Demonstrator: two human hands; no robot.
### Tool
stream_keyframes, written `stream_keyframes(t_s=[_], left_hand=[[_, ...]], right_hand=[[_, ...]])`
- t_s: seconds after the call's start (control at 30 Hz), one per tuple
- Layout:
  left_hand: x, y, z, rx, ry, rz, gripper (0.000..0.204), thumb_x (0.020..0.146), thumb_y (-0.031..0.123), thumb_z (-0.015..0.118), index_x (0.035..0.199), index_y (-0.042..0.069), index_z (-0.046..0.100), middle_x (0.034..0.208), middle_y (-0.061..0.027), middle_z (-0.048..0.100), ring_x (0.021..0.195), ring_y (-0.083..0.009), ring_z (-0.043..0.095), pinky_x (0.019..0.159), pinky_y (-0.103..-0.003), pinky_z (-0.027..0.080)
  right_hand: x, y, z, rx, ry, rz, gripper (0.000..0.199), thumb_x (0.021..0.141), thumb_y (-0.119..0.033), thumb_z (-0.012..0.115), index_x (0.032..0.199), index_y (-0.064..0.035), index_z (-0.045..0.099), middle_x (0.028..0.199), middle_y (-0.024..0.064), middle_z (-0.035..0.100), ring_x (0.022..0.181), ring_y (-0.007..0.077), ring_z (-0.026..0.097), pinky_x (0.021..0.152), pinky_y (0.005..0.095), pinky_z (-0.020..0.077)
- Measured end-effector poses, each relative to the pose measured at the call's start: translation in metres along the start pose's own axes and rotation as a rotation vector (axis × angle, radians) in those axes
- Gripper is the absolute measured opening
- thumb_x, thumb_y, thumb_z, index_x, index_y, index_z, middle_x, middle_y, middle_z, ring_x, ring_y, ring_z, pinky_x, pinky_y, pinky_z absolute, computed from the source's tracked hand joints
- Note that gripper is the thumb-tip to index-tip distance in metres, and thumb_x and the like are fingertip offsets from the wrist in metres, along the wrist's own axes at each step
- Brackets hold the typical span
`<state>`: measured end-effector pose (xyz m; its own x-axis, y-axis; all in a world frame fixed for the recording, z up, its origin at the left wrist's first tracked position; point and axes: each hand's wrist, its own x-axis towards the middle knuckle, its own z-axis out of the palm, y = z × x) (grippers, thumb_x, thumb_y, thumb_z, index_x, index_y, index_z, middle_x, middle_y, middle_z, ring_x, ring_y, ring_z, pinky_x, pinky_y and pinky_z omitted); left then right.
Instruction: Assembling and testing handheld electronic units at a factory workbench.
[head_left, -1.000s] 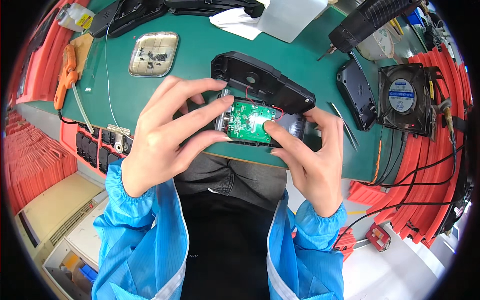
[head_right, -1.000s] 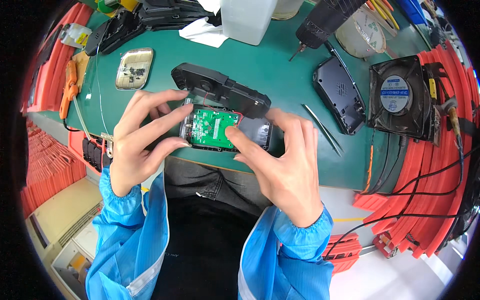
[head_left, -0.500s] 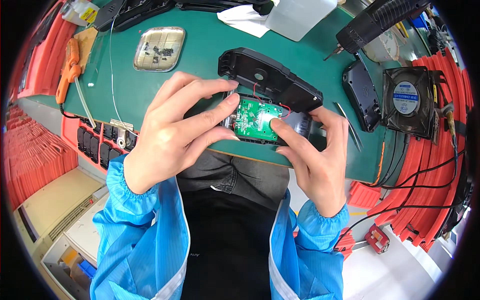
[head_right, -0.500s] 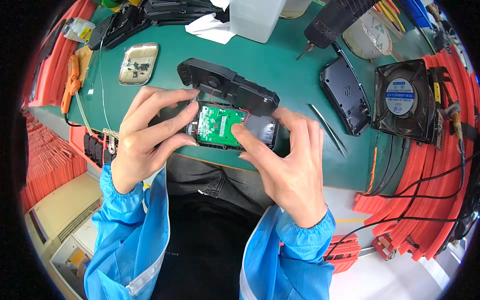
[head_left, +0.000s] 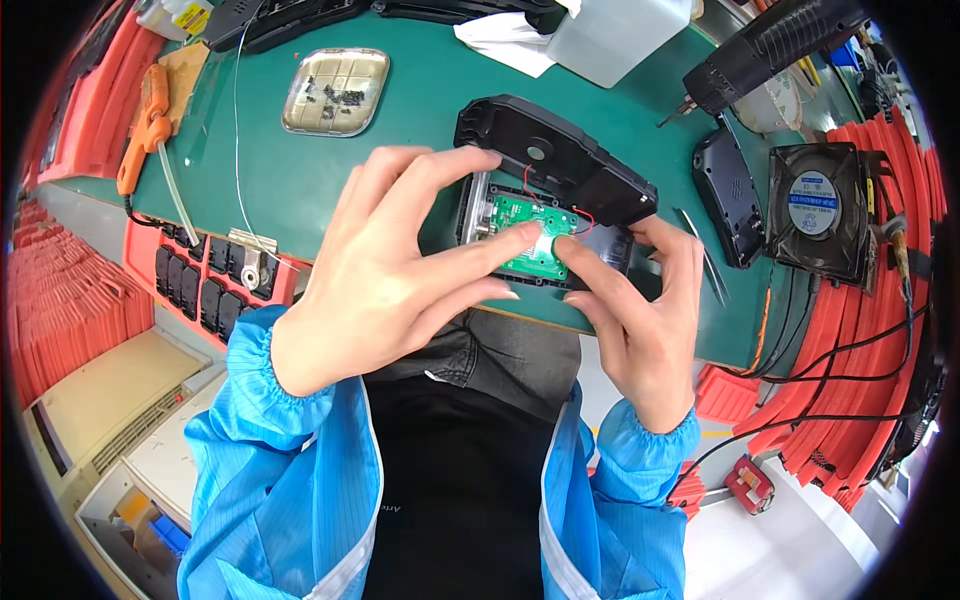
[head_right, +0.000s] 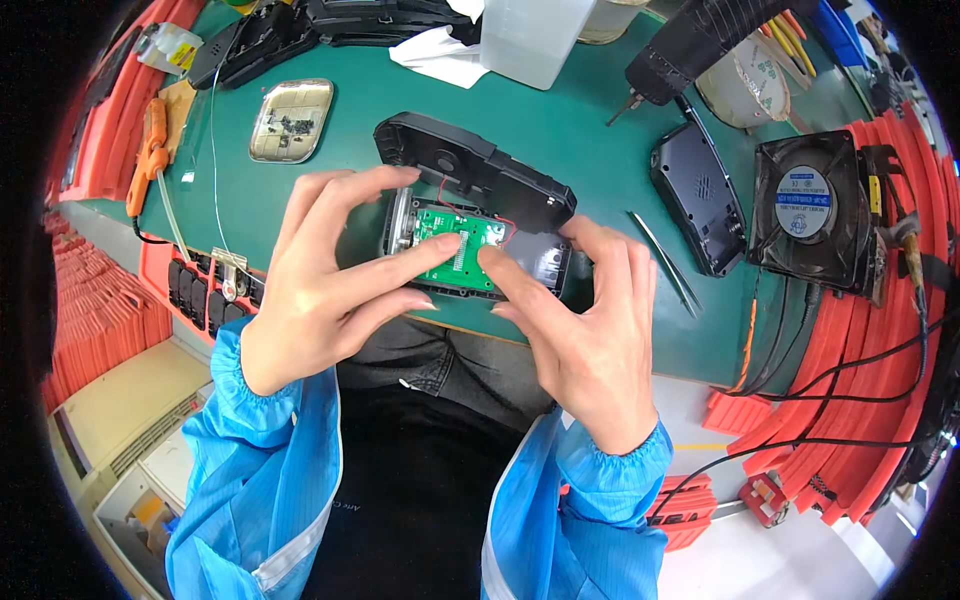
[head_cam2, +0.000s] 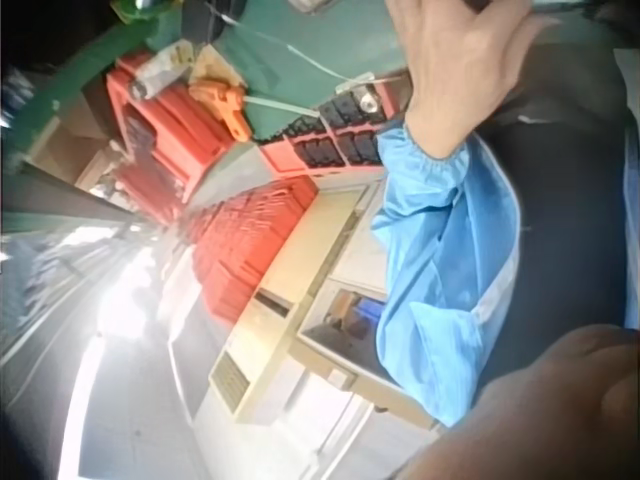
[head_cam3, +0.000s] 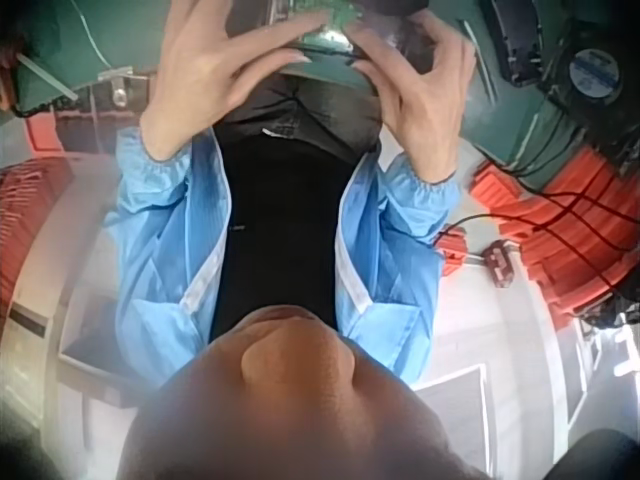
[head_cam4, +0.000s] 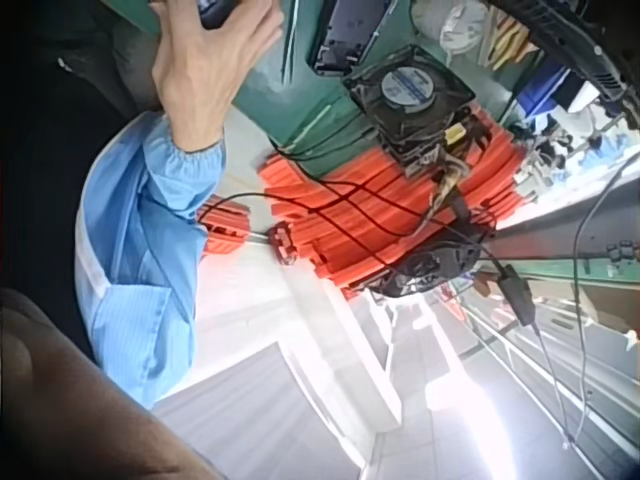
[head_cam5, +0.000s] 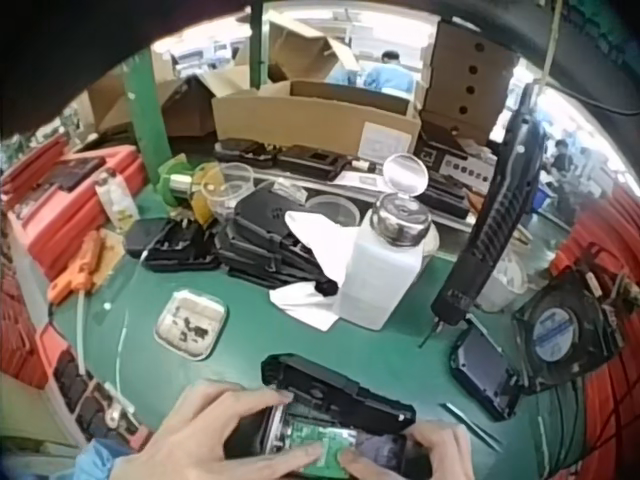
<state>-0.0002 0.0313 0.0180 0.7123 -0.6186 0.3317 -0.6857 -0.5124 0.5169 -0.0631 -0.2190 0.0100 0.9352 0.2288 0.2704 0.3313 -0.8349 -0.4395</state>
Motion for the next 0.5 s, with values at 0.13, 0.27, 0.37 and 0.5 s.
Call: stream_keyframes(t_s=[0.13,0.27,0.37,0.5], left_hand=[[0.0002,0.0005,0.0032,0.087,-0.037,0.006,0.049,0.074,0.024,0.084,0.123,0.016,0.080,0.138,-0.0169,0.060,0.116,-0.0374,0.056,0.096,-0.047,0.050],[0.0004,-0.0016,0.0003,0.056,-0.018,0.001,0.050,0.074,0.023,0.084,0.124,0.015,0.080,0.135,-0.0163,0.061,0.116,-0.0365,0.056,0.095,-0.044,0.049],[-0.0026,-0.0057,0.0011,-0.032,0.000,-0.011,0.051,0.075,0.021,0.084,0.125,0.014,0.079,0.133,-0.0154,0.061,0.114,-0.0350,0.057,0.093,-0.042,0.049],[-0.0043,-0.0061,0.0003,-0.077,0.083,-0.177,0.051,0.074,0.017,0.084,0.125,0.011,0.078,0.129,-0.0128,0.063,0.110,-0.0323,0.058,0.090,-0.040,0.049]], right_hand=[[-0.0006,-0.0005,0.0030,-0.051,-0.005,0.000,0.054,0.071,-0.015,0.087,0.123,-0.0284,0.078,0.124,0.0158,0.055,0.111,0.0361,0.055,0.092,0.0480,0.0453],[0.0012,-0.0041,0.0023,-0.078,-0.027,0.012,0.056,0.071,-0.015,0.087,0.124,-0.0308,0.077,0.124,0.0155,0.054,0.111,0.0363,0.054,0.092,0.0485,0.0450],[-0.0008,-0.0043,0.0039,-0.078,-0.020,0.009,0.056,0.071,-0.014,0.087,0.124,-0.0304,0.077,0.124,0.0156,0.054,0.110,0.0362,0.054,0.092,0.0483,0.0451],[0.0007,-0.0049,0.0030,-0.086,-0.015,0.012,0.056,0.071,-0.014,0.087,0.124,-0.0304,0.077,0.123,0.0156,0.054,0.110,0.0361,0.054,0.092,0.0482,0.0451]])
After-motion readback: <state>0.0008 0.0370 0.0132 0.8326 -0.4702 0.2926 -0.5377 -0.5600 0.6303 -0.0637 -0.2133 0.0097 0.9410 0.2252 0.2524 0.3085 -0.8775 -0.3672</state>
